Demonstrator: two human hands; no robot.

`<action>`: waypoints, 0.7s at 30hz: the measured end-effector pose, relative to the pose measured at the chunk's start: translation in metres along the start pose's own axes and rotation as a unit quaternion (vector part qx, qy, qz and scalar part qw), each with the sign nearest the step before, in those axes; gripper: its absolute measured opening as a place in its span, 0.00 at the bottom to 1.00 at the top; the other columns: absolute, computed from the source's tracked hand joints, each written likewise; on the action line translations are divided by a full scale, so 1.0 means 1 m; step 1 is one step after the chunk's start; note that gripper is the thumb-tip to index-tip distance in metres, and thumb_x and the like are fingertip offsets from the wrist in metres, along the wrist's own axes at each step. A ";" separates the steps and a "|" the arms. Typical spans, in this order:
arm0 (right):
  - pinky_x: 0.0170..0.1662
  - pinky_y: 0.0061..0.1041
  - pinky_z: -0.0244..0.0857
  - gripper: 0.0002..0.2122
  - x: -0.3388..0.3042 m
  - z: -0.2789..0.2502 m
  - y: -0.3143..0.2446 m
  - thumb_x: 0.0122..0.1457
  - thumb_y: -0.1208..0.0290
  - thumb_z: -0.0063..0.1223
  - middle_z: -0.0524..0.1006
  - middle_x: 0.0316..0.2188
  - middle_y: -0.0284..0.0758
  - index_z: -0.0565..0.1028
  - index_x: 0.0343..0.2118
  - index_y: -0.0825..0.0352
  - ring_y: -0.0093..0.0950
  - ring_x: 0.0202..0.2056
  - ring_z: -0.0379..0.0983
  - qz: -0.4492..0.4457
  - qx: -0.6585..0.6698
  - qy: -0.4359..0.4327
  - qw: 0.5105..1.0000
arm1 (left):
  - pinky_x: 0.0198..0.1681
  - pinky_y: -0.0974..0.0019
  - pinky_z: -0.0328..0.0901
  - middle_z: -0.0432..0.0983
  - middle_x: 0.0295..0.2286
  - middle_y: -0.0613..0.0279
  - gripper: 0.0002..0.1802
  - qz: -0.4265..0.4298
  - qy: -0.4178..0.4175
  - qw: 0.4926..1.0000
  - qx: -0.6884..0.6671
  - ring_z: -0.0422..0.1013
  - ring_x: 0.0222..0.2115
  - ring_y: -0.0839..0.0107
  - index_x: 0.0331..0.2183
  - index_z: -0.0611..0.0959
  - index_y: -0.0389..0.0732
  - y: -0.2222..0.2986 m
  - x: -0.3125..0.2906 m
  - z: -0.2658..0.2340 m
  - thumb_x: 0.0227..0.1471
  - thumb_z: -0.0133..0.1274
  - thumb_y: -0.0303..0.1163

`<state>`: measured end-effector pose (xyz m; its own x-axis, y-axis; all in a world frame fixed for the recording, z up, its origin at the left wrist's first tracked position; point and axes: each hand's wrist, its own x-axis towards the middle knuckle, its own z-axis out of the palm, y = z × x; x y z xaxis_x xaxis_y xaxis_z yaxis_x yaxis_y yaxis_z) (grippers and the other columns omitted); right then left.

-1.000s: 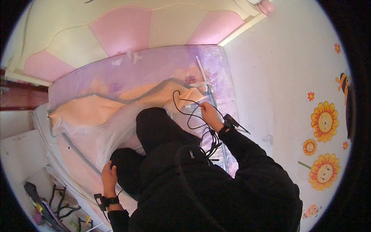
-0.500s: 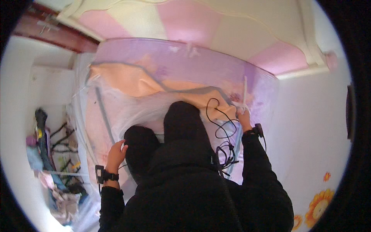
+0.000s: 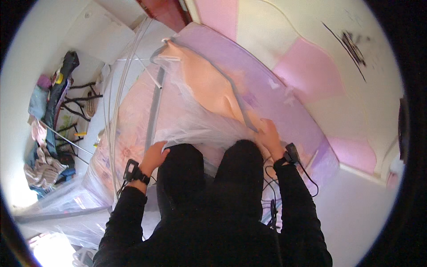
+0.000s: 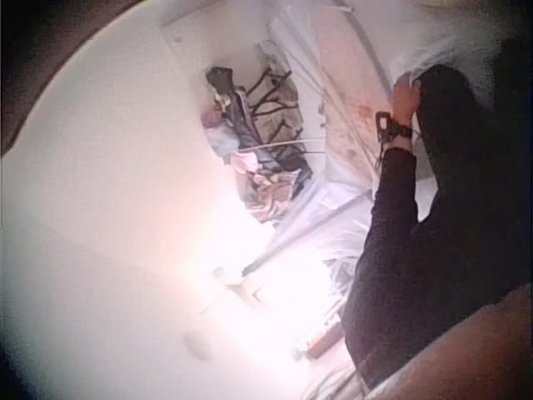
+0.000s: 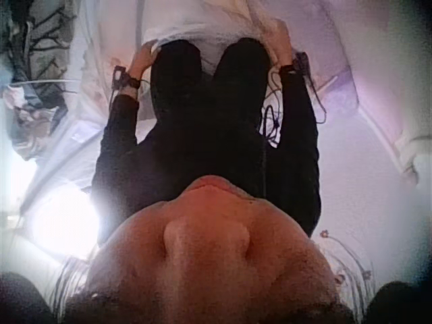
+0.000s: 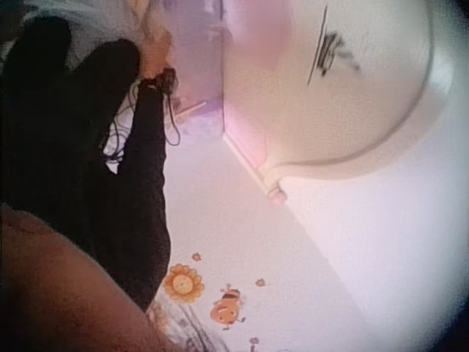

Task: The person assembles a mosquito net frame over a bed. They insert flexible white poles into sleeves on the net, connect the poles to form the frame, and adjust the netting to fit the bed.

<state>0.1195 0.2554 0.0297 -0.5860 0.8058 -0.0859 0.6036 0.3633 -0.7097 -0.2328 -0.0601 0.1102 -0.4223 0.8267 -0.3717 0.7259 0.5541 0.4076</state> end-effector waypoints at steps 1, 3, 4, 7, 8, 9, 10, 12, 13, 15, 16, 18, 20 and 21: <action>0.53 0.37 0.57 0.22 0.021 0.012 -0.016 0.47 0.75 0.54 0.68 0.45 0.48 0.66 0.48 0.70 0.46 0.49 0.63 -0.034 0.010 -0.022 0.999 | 0.49 0.56 0.62 0.73 0.42 0.48 0.22 0.009 0.041 0.999 -0.012 0.68 0.45 0.51 0.46 0.75 0.38 -0.011 0.018 0.003 0.52 0.50 0.39; 0.52 0.37 0.58 0.24 0.065 0.041 -0.045 0.47 0.74 0.55 0.68 0.46 0.48 0.65 0.50 0.68 0.46 0.49 0.62 -0.056 -0.048 -0.047 0.996 | 0.49 0.58 0.62 0.73 0.43 0.48 0.22 -0.008 0.090 0.995 -0.052 0.68 0.46 0.53 0.47 0.73 0.37 -0.033 0.059 0.006 0.52 0.50 0.39; 0.52 0.38 0.59 0.25 0.086 0.056 -0.056 0.47 0.74 0.55 0.67 0.46 0.47 0.65 0.51 0.67 0.46 0.49 0.62 -0.070 -0.074 -0.052 0.993 | 0.49 0.59 0.63 0.72 0.44 0.48 0.23 -0.033 0.096 0.992 -0.081 0.68 0.46 0.55 0.48 0.72 0.37 -0.043 0.079 0.006 0.53 0.50 0.39; 0.54 0.36 0.57 0.31 0.152 0.100 -0.079 0.46 0.72 0.57 0.66 0.49 0.49 0.60 0.55 0.69 0.47 0.52 0.60 -0.061 -0.082 -0.029 0.994 | 0.47 0.61 0.64 0.72 0.43 0.51 0.23 -0.124 0.081 0.966 -0.212 0.69 0.44 0.59 0.48 0.72 0.37 -0.074 0.143 -0.005 0.55 0.49 0.41; 0.55 0.35 0.57 0.32 0.173 0.114 -0.084 0.45 0.71 0.58 0.65 0.50 0.50 0.59 0.55 0.69 0.47 0.53 0.60 -0.058 -0.082 -0.011 0.995 | 0.47 0.61 0.64 0.72 0.43 0.52 0.23 -0.157 0.077 0.946 -0.274 0.70 0.43 0.60 0.48 0.72 0.37 -0.081 0.165 -0.009 0.55 0.48 0.42; 0.55 0.38 0.55 0.35 0.194 0.128 -0.091 0.44 0.69 0.60 0.63 0.52 0.50 0.58 0.56 0.69 0.48 0.54 0.58 -0.040 -0.092 0.001 0.995 | 0.46 0.60 0.65 0.72 0.42 0.52 0.23 -0.181 0.100 0.893 -0.400 0.69 0.41 0.61 0.48 0.71 0.37 -0.086 0.185 -0.013 0.56 0.47 0.43; 0.56 0.41 0.54 0.37 0.211 0.138 -0.097 0.43 0.67 0.61 0.61 0.54 0.51 0.56 0.57 0.68 0.48 0.56 0.56 -0.024 -0.100 0.016 0.995 | 0.45 0.60 0.65 0.72 0.41 0.53 0.24 -0.199 0.130 0.815 -0.528 0.69 0.39 0.62 0.48 0.71 0.37 -0.089 0.202 -0.017 0.56 0.47 0.44; 0.57 0.49 0.49 0.43 0.242 0.157 -0.113 0.41 0.63 0.64 0.57 0.57 0.51 0.52 0.59 0.68 0.49 0.59 0.51 0.037 -0.124 0.012 0.991 | 0.44 0.59 0.66 0.71 0.39 0.54 0.25 -0.219 0.180 0.664 -0.691 0.69 0.36 0.62 0.47 0.69 0.36 -0.098 0.242 -0.030 0.57 0.46 0.46; 0.57 0.54 0.45 0.46 0.255 0.165 -0.124 0.40 0.60 0.66 0.54 0.59 0.51 0.50 0.60 0.67 0.49 0.60 0.48 0.079 -0.141 -0.007 0.987 | 0.43 0.59 0.66 0.71 0.38 0.54 0.26 -0.223 0.205 0.604 -0.737 0.69 0.35 0.63 0.47 0.68 0.36 -0.103 0.262 -0.039 0.57 0.46 0.46; 0.56 0.61 0.38 0.52 0.274 0.177 -0.143 0.37 0.56 0.68 0.49 0.61 0.51 0.45 0.62 0.67 0.51 0.62 0.42 0.132 -0.156 -0.062 0.977 | 0.42 0.59 0.67 0.70 0.38 0.54 0.26 -0.209 0.195 0.526 -0.801 0.69 0.35 0.63 0.47 0.67 0.35 -0.112 0.297 -0.056 0.56 0.47 0.47; 0.56 0.63 0.35 0.55 0.280 0.184 -0.153 0.35 0.54 0.68 0.45 0.62 0.52 0.42 0.62 0.67 0.52 0.62 0.39 0.143 -0.155 -0.102 0.972 | 0.42 0.59 0.67 0.69 0.38 0.54 0.27 -0.193 0.162 0.510 -0.823 0.68 0.36 0.63 0.47 0.66 0.35 -0.116 0.312 -0.064 0.56 0.48 0.47; 0.56 0.64 0.29 0.60 0.286 0.196 -0.170 0.32 0.50 0.69 0.39 0.63 0.53 0.37 0.63 0.67 0.53 0.63 0.32 0.169 -0.181 -0.155 0.956 | 0.43 0.59 0.67 0.69 0.38 0.54 0.27 -0.196 0.126 0.483 -0.844 0.68 0.36 0.63 0.45 0.66 0.35 -0.121 0.343 -0.073 0.54 0.50 0.47; 0.58 0.62 0.26 0.65 0.281 0.208 -0.180 0.29 0.47 0.70 0.32 0.63 0.55 0.31 0.63 0.67 0.55 0.63 0.27 0.208 -0.241 -0.195 0.928 | 0.43 0.59 0.66 0.69 0.37 0.55 0.27 -0.235 0.114 0.461 -0.848 0.68 0.37 0.62 0.43 0.67 0.35 -0.123 0.376 -0.077 0.53 0.53 0.47; 0.58 0.62 0.26 0.66 0.284 0.211 -0.183 0.30 0.47 0.70 0.30 0.63 0.56 0.29 0.62 0.66 0.55 0.63 0.25 0.214 -0.253 -0.204 0.921 | 0.43 0.60 0.66 0.69 0.36 0.56 0.26 -0.245 0.108 0.448 -0.853 0.67 0.36 0.63 0.43 0.68 0.37 -0.125 0.389 -0.076 0.52 0.54 0.46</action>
<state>-0.2716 0.3195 -0.0127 -0.3279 0.7207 -0.6108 0.9408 0.3077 -0.1421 -0.5293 0.1994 -0.0219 -0.4804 0.4535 -0.7507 -0.8761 -0.2092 0.4344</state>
